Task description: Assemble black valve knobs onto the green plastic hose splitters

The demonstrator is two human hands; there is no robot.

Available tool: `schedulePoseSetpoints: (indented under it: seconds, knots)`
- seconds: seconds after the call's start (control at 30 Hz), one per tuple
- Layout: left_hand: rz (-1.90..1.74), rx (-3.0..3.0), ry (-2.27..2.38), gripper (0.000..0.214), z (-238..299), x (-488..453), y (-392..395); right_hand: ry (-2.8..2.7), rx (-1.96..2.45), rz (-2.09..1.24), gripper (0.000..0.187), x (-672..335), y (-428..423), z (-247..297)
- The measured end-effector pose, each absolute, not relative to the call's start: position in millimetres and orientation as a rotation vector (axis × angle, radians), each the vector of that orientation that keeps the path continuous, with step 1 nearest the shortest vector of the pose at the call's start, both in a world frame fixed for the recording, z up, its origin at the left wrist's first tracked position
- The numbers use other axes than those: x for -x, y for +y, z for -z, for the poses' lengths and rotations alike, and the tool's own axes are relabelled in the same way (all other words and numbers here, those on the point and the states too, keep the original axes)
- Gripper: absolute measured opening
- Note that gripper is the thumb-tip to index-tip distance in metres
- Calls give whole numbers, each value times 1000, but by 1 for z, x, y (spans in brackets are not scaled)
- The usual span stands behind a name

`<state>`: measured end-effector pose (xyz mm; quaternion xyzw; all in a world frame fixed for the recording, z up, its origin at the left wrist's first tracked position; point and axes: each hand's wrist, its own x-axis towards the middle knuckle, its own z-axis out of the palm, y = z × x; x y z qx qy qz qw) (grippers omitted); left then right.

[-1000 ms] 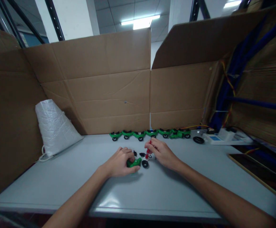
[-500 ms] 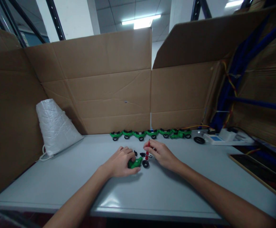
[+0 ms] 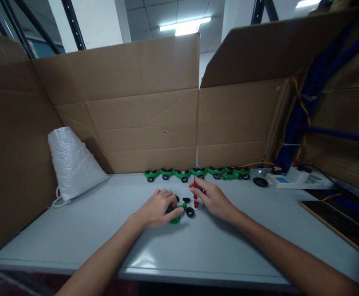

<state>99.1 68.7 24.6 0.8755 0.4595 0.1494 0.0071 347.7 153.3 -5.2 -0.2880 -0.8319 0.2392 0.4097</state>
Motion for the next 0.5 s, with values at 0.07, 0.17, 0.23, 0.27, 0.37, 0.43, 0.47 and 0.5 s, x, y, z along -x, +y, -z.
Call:
schedulePoseSetpoints:
  seconds: [0.07, 0.17, 0.23, 0.27, 0.37, 0.43, 0.47, 0.5]
  knots:
    - [-461, -2750, 1441, 37, -25, -99, 69, -2095, 731, -561, 24, -348, 152, 3]
    - [-444, -2777, 1469, 41, -26, -99, 70, -2084, 739, -505, 28, -350, 151, 0]
    - [-440, -2795, 1491, 42, -26, -99, 71, -2081, 744, -488, 29, -351, 151, 0]
    - [-439, -2802, 1499, 43, -26, -99, 71, -2080, 746, -485, 28, -351, 151, 0]
    - [-429, -2818, 1514, 42, -26, -99, 71, -2095, 740, -483, 27, -352, 150, 1]
    - [-421, -2824, 1533, 42, -26, -98, 71, -2118, 731, -490, 27, -352, 150, 1]
    - [-416, -2825, 1544, 42, -27, -98, 71, -2134, 725, -497, 26, -351, 150, 1]
    - [-412, -2825, 1557, 42, -27, -98, 71, -2152, 718, -505, 26, -351, 150, 1]
